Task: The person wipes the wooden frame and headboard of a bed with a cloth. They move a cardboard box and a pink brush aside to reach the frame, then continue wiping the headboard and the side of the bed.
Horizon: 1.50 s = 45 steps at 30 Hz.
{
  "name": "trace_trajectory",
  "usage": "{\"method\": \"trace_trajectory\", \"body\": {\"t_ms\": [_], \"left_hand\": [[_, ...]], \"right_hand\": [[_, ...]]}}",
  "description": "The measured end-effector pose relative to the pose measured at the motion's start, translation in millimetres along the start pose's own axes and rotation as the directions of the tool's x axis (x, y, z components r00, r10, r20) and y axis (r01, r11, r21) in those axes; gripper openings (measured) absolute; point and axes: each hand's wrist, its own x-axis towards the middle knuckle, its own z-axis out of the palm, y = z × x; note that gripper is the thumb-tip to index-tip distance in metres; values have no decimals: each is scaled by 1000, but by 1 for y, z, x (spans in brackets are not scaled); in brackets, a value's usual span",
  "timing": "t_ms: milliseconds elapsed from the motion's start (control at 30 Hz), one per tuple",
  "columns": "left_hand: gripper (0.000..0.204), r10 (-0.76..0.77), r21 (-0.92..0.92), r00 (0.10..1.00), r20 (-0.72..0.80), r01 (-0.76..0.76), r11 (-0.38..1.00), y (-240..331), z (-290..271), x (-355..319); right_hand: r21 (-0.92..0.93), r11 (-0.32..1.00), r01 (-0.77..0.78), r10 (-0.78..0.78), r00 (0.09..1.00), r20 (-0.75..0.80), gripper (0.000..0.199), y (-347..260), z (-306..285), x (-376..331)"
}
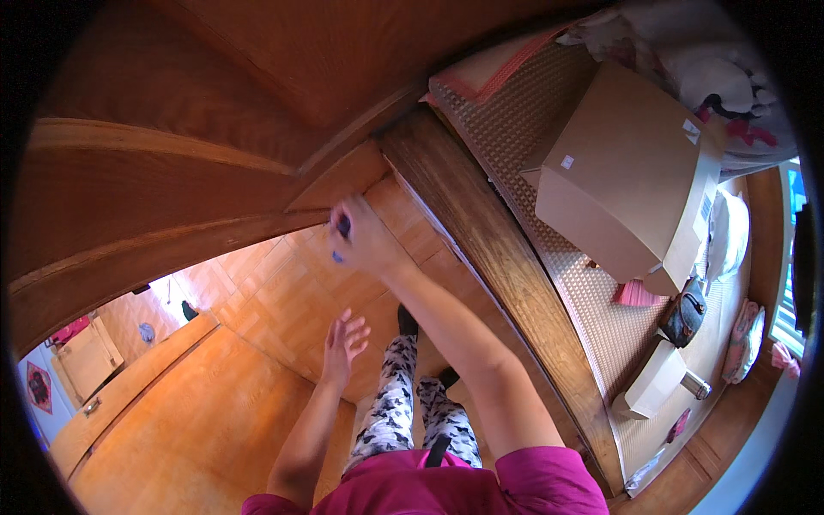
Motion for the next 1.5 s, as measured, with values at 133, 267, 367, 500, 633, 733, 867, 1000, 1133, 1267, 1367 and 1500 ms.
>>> {"method": "trace_trajectory", "body": {"t_ms": [133,267,367,500,633,733,867,1000,1133,1267,1367,1500], "left_hand": [[71,99,-470,969,225,19,882,70,76,2],[44,261,-84,963,71,-255,963,83,122,24],[47,704,597,669,239,-673,436,118,152,51],[51,842,737,297,451,-656,-163,203,214,80],[49,684,735,297,667,-412,-538,239,230,159],[45,755,815,314,576,-294,-500,213,238,177],[42,807,885,365,464,-240,-400,168,262,167],[42,656,859,554,512,-312,-407,117,284,109],[34,559,795,567,605,-460,-395,34,281,50],[25,542,712,480,689,-587,-386,-17,275,14],[27,537,672,433,724,-620,-405,-12,259,26],[40,665,835,506,549,-370,-407,50,256,68]], "right_hand": [[103,989,-110,99,989,108,25,-25,-23,-91],[-309,950,50,-47,999,18,35,-41,-111,-150],[-577,776,-256,12,920,-392,19,-9,-197,-204],[-543,496,-677,1,626,-780,16,43,-292,-265],[-484,259,-836,73,517,-853,22,53,-298,-264],[-559,332,-760,-57,576,-816,20,43,-294,-255],[-621,237,-747,-120,612,-782,15,34,-298,-249],[-564,251,-786,-15,580,-814,18,44,-307,-261],[-548,235,-803,20,568,-823,22,9,-294,-232],[-564,294,-771,-45,579,-814,24,26,-299,-242],[-599,284,-749,-108,595,-796,24,44,-303,-254],[-391,329,-860,271,483,-833,57,78,-316,-288]]}}
